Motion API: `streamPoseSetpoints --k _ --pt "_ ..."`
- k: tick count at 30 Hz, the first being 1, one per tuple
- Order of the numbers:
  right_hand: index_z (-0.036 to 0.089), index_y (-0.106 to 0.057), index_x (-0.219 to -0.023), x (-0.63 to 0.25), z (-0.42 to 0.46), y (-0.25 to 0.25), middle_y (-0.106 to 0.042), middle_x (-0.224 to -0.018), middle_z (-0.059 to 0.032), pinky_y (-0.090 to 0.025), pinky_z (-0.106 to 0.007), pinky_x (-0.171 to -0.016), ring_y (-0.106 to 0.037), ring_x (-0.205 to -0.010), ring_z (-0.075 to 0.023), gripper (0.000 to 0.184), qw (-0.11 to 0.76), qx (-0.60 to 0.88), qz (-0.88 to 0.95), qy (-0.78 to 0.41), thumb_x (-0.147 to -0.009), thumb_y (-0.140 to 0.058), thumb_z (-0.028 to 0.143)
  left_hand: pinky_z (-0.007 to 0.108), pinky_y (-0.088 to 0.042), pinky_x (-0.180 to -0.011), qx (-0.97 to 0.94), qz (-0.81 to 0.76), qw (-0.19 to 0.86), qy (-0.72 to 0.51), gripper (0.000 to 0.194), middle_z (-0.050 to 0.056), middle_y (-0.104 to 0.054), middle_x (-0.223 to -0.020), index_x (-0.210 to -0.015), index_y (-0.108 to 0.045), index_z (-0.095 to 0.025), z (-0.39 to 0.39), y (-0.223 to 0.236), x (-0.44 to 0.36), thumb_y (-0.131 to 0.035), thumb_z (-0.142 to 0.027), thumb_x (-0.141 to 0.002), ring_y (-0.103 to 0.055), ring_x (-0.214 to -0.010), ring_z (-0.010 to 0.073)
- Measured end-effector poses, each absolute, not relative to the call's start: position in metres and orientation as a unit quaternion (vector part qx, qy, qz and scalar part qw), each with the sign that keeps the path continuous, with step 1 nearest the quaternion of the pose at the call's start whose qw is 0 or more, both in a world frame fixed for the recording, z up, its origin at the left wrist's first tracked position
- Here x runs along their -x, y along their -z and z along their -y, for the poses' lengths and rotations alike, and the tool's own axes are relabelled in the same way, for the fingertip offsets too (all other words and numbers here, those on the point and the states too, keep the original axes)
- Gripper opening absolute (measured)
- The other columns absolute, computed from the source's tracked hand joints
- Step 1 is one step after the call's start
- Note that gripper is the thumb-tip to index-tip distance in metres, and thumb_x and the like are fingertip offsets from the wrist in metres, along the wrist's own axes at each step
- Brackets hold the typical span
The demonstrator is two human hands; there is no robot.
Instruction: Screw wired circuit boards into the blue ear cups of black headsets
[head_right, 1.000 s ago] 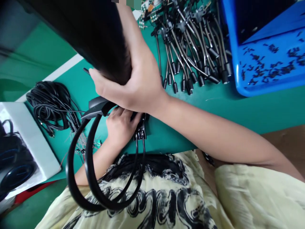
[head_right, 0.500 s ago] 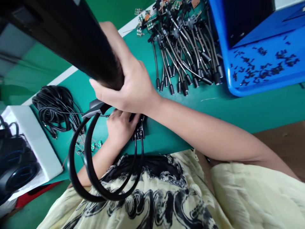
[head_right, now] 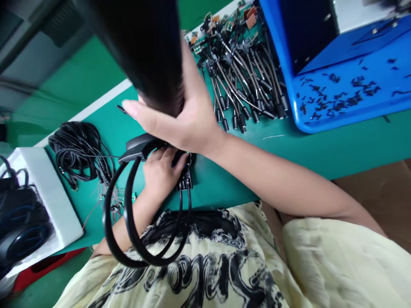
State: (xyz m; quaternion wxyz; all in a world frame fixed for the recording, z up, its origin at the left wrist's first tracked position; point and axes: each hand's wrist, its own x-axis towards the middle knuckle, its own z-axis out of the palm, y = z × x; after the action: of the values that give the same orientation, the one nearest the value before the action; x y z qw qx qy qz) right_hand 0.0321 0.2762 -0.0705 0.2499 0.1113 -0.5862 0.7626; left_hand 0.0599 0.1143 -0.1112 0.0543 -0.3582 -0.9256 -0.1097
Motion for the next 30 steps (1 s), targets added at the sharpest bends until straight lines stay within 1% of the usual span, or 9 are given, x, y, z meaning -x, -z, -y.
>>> streamPoseSetpoints --k 2,3,5,6,10,17,21,26,30 --pt "0.023 -0.042 -0.111 -0.051 -0.291 0.067 -0.057 -0.105 -0.0021 -0.055 -0.031 -0.086 -0.062 -0.089 -0.0146 0.051 0.219 -0.084 0.576 -0.783 -0.078 -0.068 0.053 0.033 -0.048 -0.074 0.354 0.927 0.035 0.115 0.033 0.011 -0.072 -0.093 -0.106 -0.067 -0.015 -0.115 0.111 -0.061 -0.056 -0.043 -0.091 -0.068 -0.087 0.0241" --pt "0.024 -0.044 -0.112 -0.064 -0.297 0.07 -0.055 -0.119 -0.005 -0.052 -0.035 -0.096 -0.062 -0.104 -0.0189 0.052 0.16 -0.073 0.588 -0.79 -0.077 -0.069 0.053 0.033 -0.048 -0.074 0.353 0.928 0.031 0.115 0.033 0.01 -0.073 -0.092 -0.105 -0.067 -0.015 -0.115 0.11 -0.061 -0.056 -0.043 -0.091 -0.068 -0.086 0.0241" --pt "0.029 -0.041 -0.127 -0.092 -0.305 0.083 -0.049 -0.135 -0.0071 -0.046 -0.041 -0.106 -0.053 -0.124 -0.0236 0.056 0.055 -0.031 0.596 -0.801 -0.083 -0.063 0.055 0.032 -0.047 -0.072 0.355 0.927 0.043 0.111 0.031 0.008 -0.073 -0.088 -0.102 -0.068 -0.016 -0.115 0.11 -0.061 -0.058 -0.042 -0.09 -0.068 -0.081 0.0231" --pt "0.032 -0.031 -0.137 -0.106 -0.306 0.092 -0.046 -0.14 -0.0083 -0.043 -0.045 -0.108 -0.051 -0.128 -0.0241 0.061 0.011 0.001 0.608 -0.794 -0.087 -0.057 0.054 0.032 -0.047 -0.07 0.359 0.925 0.057 0.109 0.03 0.008 -0.073 -0.086 -0.102 -0.068 -0.016 -0.115 0.111 -0.061 -0.059 -0.042 -0.09 -0.068 -0.079 0.0226" --pt "0.034 -0.004 -0.15 -0.14 -0.298 0.121 -0.032 -0.15 -0.0128 -0.038 -0.049 -0.111 -0.044 -0.135 -0.024 0.071 -0.054 0.012 0.624 -0.779 -0.095 -0.046 0.05 0.031 -0.046 -0.069 0.376 0.917 0.082 0.107 0.028 0.008 -0.074 -0.091 -0.104 -0.068 -0.017 -0.115 0.11 -0.061 -0.06 -0.039 -0.089 -0.068 -0.079 0.0223" --pt "0.03 0.003 -0.151 -0.13 -0.295 0.129 -0.028 -0.154 -0.0172 -0.043 -0.051 -0.106 -0.039 -0.138 -0.027 0.071 -0.094 0.02 0.621 -0.778 -0.096 -0.036 0.055 0.031 -0.048 -0.073 0.37 0.922 0.052 0.098 0.032 0.009 -0.073 -0.096 -0.108 -0.067 -0.016 -0.117 0.108 -0.059 -0.059 -0.041 -0.09 -0.069 -0.085 0.0222" --pt "0.029 -0.008 -0.151 -0.135 -0.302 0.117 -0.036 -0.149 -0.0148 -0.048 -0.045 -0.102 -0.046 -0.133 -0.0243 0.064 -0.076 0.001 0.689 -0.721 -0.098 -0.038 0.047 0.032 -0.048 -0.073 0.381 0.917 0.061 0.103 0.028 0.009 -0.073 -0.092 -0.104 -0.067 -0.017 -0.115 0.109 -0.061 -0.059 -0.04 -0.089 -0.068 -0.083 0.023" --pt "0.016 -0.047 -0.131 -0.135 -0.293 0.096 -0.059 -0.127 -0.0125 -0.045 -0.045 -0.101 -0.052 -0.122 -0.0262 0.039 0.044 -0.085 0.915 -0.392 -0.094 -0.047 0.027 0.034 -0.045 -0.085 0.434 0.886 0.093 0.137 0.017 0.007 -0.071 -0.096 -0.104 -0.065 -0.02 -0.087 0.094 -0.074 -0.059 -0.027 -0.09 -0.065 -0.093 0.0212" --pt "0.012 -0.057 -0.119 -0.129 -0.277 0.097 -0.064 -0.12 -0.0116 -0.045 -0.044 -0.092 -0.052 -0.116 -0.0293 0.03 0.072 -0.178 0.95 -0.247 -0.094 -0.046 0.023 0.036 -0.045 -0.086 0.364 0.913 0.12 0.14 0.024 0.011 -0.07 -0.106 -0.113 -0.061 -0.017 -0.043 0.093 -0.064 -0.056 -0.024 -0.09 -0.062 -0.096 0.0225"
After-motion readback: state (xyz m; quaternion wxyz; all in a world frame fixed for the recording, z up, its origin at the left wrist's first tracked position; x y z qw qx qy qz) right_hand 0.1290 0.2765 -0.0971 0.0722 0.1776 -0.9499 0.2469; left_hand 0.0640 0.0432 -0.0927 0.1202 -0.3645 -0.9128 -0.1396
